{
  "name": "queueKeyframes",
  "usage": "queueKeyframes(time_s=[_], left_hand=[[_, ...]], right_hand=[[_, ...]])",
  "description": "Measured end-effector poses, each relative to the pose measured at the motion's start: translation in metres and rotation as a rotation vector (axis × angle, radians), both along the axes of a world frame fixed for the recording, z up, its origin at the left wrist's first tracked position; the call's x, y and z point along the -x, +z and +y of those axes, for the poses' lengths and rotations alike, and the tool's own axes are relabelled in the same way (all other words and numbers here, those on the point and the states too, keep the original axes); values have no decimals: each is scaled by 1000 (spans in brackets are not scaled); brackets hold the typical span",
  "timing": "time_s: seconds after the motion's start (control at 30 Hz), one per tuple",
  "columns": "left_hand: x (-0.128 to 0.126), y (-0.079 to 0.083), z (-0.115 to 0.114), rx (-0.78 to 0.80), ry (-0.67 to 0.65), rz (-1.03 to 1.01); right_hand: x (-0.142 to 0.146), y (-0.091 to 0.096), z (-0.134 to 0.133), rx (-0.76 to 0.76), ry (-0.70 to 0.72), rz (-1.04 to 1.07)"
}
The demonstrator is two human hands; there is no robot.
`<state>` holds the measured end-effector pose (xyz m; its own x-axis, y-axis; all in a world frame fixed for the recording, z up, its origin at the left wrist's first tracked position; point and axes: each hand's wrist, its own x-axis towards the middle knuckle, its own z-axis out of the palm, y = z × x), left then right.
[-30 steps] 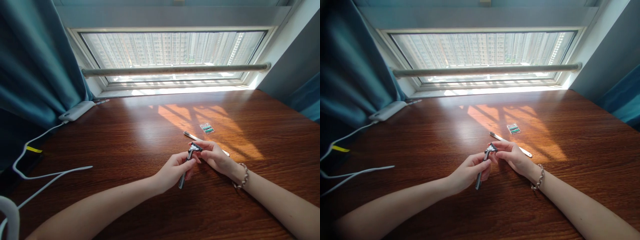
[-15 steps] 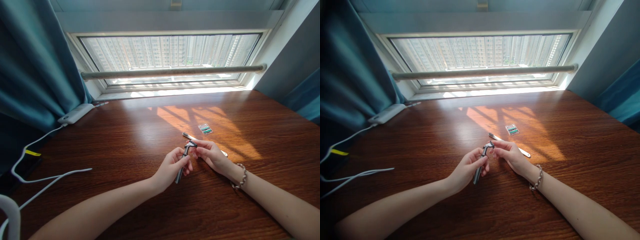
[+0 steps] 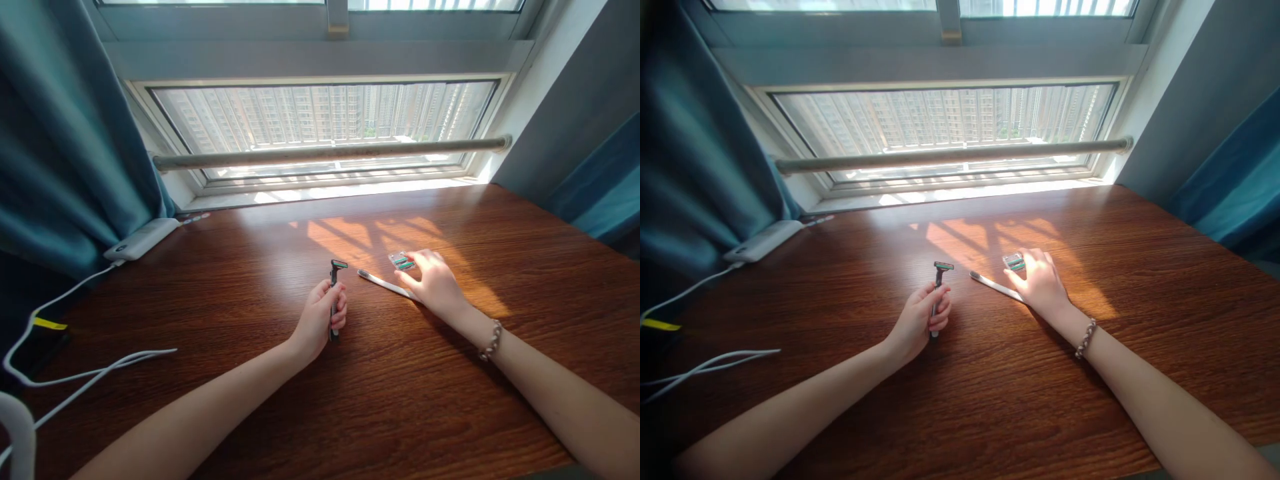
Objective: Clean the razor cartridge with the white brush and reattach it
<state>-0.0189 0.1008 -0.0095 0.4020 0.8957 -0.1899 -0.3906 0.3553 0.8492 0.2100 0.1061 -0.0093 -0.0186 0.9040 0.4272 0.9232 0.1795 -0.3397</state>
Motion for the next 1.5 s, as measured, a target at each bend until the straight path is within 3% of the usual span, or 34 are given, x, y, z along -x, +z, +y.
queueKeyframes(time_s=[0.2,0.4,0.53,0.63,0.77,0.93,1.1,1.23,1.33,1.4,1.5], left_hand=[[0,-6,8,-34,-51,58],[-3,-5,10,-105,-47,212],[-8,-5,9,-147,-37,321],[-13,-5,11,-180,-29,421],[-26,1,19,-244,-26,524],[-56,2,32,-339,-140,611],[-86,-6,46,-311,-254,699],[-96,-4,55,-255,-351,731],[-105,-2,59,-241,-399,724],[-116,-2,61,-244,-409,714],[-134,-4,63,-255,-413,704]], right_hand=[[-13,-14,18,170,-116,24],[-11,-20,25,180,-129,35],[-28,-14,30,166,-190,50],[-61,-6,33,124,-263,58],[-126,-2,34,66,-392,66],[-199,-19,26,86,-516,121],[-234,-31,19,128,-538,162],[-233,-25,15,128,-531,151],[-209,-16,12,85,-513,109],[-179,-13,8,94,-420,101],[-123,-12,-2,214,-143,99]])
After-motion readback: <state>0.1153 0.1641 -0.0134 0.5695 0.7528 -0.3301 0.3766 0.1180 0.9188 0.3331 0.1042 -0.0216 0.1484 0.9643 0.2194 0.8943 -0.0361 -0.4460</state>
